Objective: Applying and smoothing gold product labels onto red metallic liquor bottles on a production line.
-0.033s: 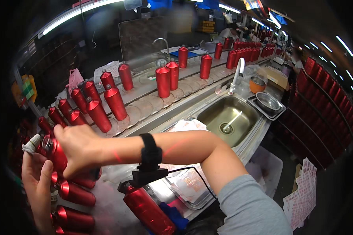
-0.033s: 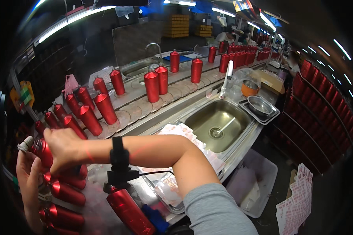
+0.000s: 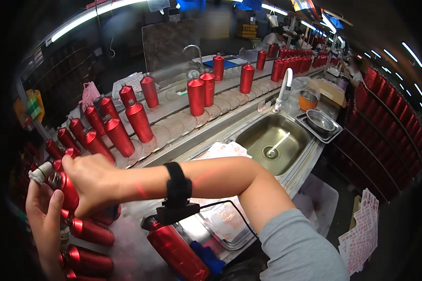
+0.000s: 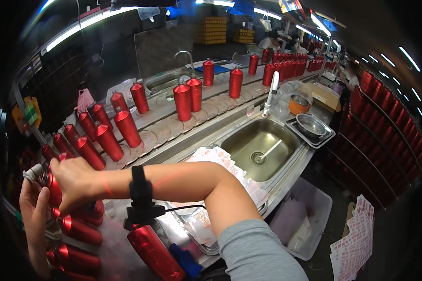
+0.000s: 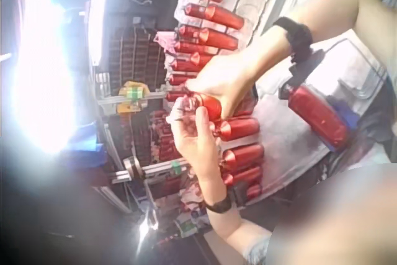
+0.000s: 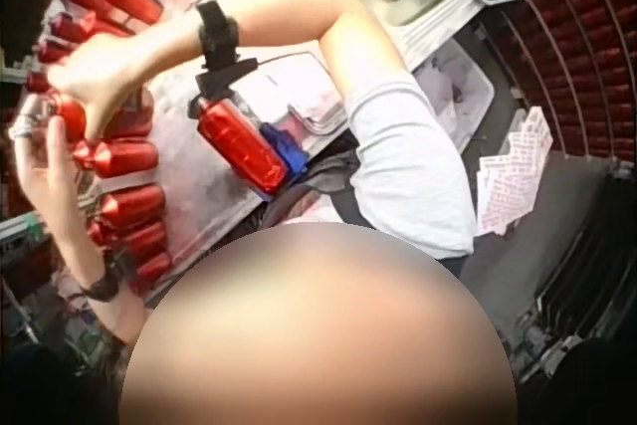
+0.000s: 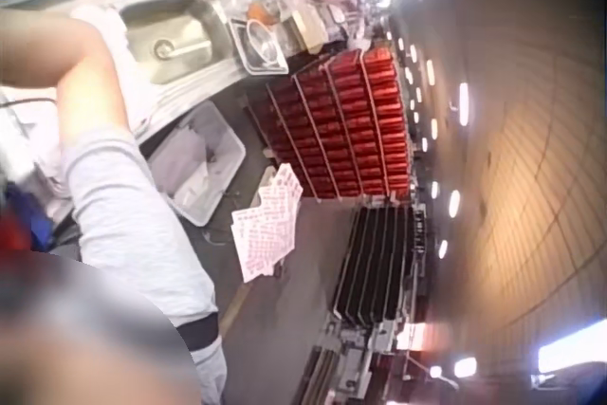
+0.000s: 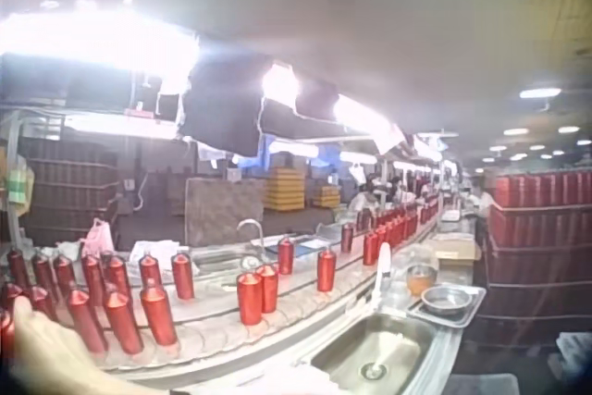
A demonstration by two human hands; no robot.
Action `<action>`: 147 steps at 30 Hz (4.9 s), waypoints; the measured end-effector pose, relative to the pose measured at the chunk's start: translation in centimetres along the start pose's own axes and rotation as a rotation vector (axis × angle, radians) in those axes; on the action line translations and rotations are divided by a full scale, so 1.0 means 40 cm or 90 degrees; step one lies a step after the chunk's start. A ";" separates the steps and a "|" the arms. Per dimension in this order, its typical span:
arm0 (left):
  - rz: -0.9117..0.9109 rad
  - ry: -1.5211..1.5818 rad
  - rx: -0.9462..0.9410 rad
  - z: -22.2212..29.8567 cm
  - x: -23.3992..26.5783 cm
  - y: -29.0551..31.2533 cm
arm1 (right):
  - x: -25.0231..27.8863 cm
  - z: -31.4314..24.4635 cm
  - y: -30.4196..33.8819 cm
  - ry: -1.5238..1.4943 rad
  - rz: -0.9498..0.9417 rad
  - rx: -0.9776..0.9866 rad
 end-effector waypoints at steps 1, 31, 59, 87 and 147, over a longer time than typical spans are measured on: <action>-0.011 -0.006 0.005 0.003 -0.009 -0.010 | -0.008 -0.011 0.008 -0.029 -0.024 0.000; 0.279 -0.741 0.033 -0.275 0.673 -0.075 | 0.232 0.280 0.474 -0.232 0.149 -0.464; -0.134 -0.459 0.510 -0.765 0.530 0.015 | 0.178 0.366 0.591 -0.228 0.142 -0.618; -0.085 0.351 0.446 -0.294 -0.385 0.462 | 0.381 0.503 0.942 0.195 0.062 -0.681; -0.110 0.636 0.528 -0.325 -0.420 0.436 | 0.096 0.466 0.534 0.259 0.005 -0.341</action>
Point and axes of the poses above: each hand's wrist, its own y-axis away from the middle knuckle, its own x-axis out of the back of the hand, z = x × y, the point moved 5 cm from there along -y, towards the middle knuckle
